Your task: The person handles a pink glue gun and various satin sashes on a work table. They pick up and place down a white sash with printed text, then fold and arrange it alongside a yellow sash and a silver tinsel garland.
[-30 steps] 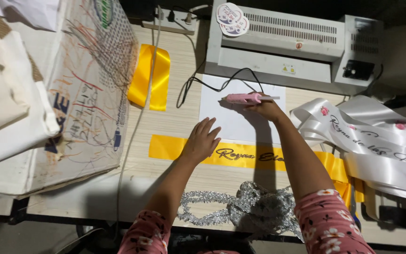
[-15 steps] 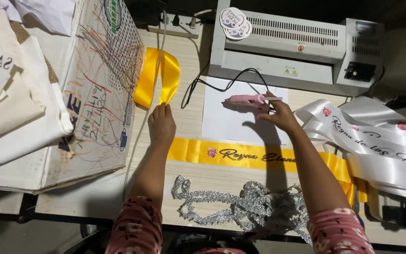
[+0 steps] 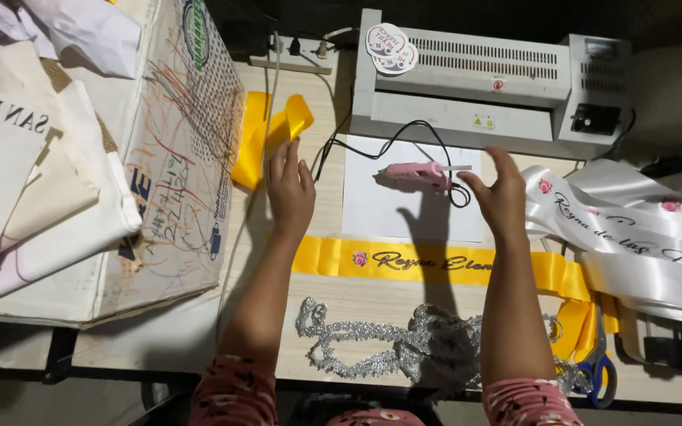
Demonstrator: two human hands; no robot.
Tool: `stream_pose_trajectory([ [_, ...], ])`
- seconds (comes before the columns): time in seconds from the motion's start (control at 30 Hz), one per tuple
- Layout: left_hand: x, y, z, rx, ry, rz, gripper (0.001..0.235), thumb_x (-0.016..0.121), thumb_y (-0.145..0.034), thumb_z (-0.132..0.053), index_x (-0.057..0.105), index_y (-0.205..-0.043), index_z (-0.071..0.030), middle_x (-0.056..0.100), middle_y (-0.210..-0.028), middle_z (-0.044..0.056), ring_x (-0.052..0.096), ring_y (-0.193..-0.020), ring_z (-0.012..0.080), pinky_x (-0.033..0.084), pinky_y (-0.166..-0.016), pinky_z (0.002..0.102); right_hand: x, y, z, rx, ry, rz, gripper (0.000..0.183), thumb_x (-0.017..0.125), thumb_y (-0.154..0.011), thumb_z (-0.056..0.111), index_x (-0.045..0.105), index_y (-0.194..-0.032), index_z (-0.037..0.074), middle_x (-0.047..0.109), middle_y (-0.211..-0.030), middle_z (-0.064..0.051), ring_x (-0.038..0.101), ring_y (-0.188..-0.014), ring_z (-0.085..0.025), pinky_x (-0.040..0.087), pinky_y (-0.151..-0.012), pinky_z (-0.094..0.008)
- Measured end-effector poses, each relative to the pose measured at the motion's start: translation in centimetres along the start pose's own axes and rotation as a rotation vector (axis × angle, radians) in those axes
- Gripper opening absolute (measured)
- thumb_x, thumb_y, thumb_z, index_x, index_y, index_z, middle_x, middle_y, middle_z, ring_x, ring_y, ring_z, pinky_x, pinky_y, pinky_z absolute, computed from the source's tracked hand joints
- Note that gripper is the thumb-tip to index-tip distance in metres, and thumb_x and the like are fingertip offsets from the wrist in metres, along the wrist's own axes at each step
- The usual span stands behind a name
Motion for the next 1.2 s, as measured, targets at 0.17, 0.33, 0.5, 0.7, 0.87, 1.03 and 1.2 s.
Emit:
stream_pose_trajectory([
  [0.17, -4.5, -2.8, -5.1, 0.066, 0.072, -0.074, 0.039, 0.058, -0.103, -0.003, 0.057, -0.142, 0.003, 0.056, -0.144, 0.020, 0.058, -0.133, 0.0378, 0.047, -0.112, 0.044, 4.3, -0.6, 2.3, -0.437, -0.001, -0.194, 0.056, 0.088, -0.090, 0.017, 0.060, -0.137, 0.003, 0.064, -0.141, -0.020, 0.062, -0.134, -0.037, 0.051, -0.115, -0.045],
  [0.33, -10.5, -4.2, -12.4, 0.216, 0.181, -0.156, 0.037, 0.055, -0.108, -0.003, 0.055, -0.145, 0.005, 0.053, -0.147, 0.021, 0.056, -0.139, 0.0364, 0.049, -0.118, 0.045, 13.4, -0.7, 13.3, -0.219, -0.300, 0.321, 0.100, 0.089, -0.079, 0.023, 0.028, -0.156, 0.008, 0.053, -0.143, -0.019, 0.068, -0.105, -0.026, 0.061, -0.077, -0.036],
  [0.5, -18.0, -2.0, -17.0, 0.351, 0.178, -0.129, 0.034, 0.052, -0.106, -0.009, 0.059, -0.134, 0.009, 0.057, -0.138, 0.024, 0.059, -0.128, 0.0366, 0.051, -0.108, 0.046, 22.5, -3.2, 16.9, -0.080, -1.108, 0.518, 0.092, 0.077, -0.093, 0.035, 0.026, -0.166, 0.012, 0.056, -0.139, -0.021, 0.063, -0.115, -0.027, 0.061, -0.086, -0.037],
  [0.7, -21.6, -2.1, -17.4, 0.413, 0.197, -0.030, 0.036, 0.051, -0.104, -0.014, 0.062, -0.128, 0.011, 0.059, -0.132, 0.022, 0.061, -0.121, 0.0361, 0.052, -0.105, 0.047, 19.4, -2.8, 22.6, -0.582, -0.616, 0.912, 0.077, 0.069, -0.097, 0.050, 0.045, -0.157, 0.009, 0.056, -0.156, -0.015, 0.058, -0.139, -0.026, 0.050, -0.113, -0.040],
  [0.87, -18.8, -4.0, -19.5, 0.473, 0.321, 0.045, 0.034, 0.054, -0.105, -0.014, 0.062, -0.129, 0.009, 0.059, -0.134, 0.021, 0.059, -0.125, 0.0360, 0.050, -0.108, 0.046, 12.5, 1.0, 21.0, -0.255, -1.235, 1.539, 0.081, 0.066, -0.095, 0.062, 0.052, -0.148, 0.002, 0.061, -0.146, -0.011, 0.060, -0.133, -0.020, 0.051, -0.112, -0.032],
  [1.03, -16.4, -5.2, -22.1, 0.521, 0.387, 0.096, 0.032, 0.057, -0.107, -0.014, 0.062, -0.130, 0.007, 0.059, -0.136, 0.019, 0.058, -0.128, 0.0359, 0.049, -0.111, 0.045, 3.3, 1.5, 13.2, -0.778, -0.935, 1.528, 0.061, 0.092, -0.079, 0.021, 0.062, -0.124, -0.007, 0.052, -0.097, -0.003, 0.052, -0.084, -0.012, 0.046, -0.080, -0.026],
  [1.2, -13.6, -6.1, -25.3, 0.558, 0.435, 0.147, 0.030, 0.060, -0.108, -0.013, 0.062, -0.131, 0.006, 0.059, -0.138, 0.017, 0.056, -0.132, 0.0359, 0.048, -0.113, 0.045, -16.8, 0.7, 2.2, -0.568, -0.688, 1.256, 0.034, 0.082, -0.093, 0.019, 0.070, -0.112, -0.007, 0.073, -0.102, -0.013, 0.072, -0.093, -0.019, 0.056, -0.082, -0.032],
])
Point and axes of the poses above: each hand's wrist, its own y-axis away from the middle knuckle, its own x-axis out of the palm, z = x × y, the point moved 1 cm from there along -y, towards the middle knuckle
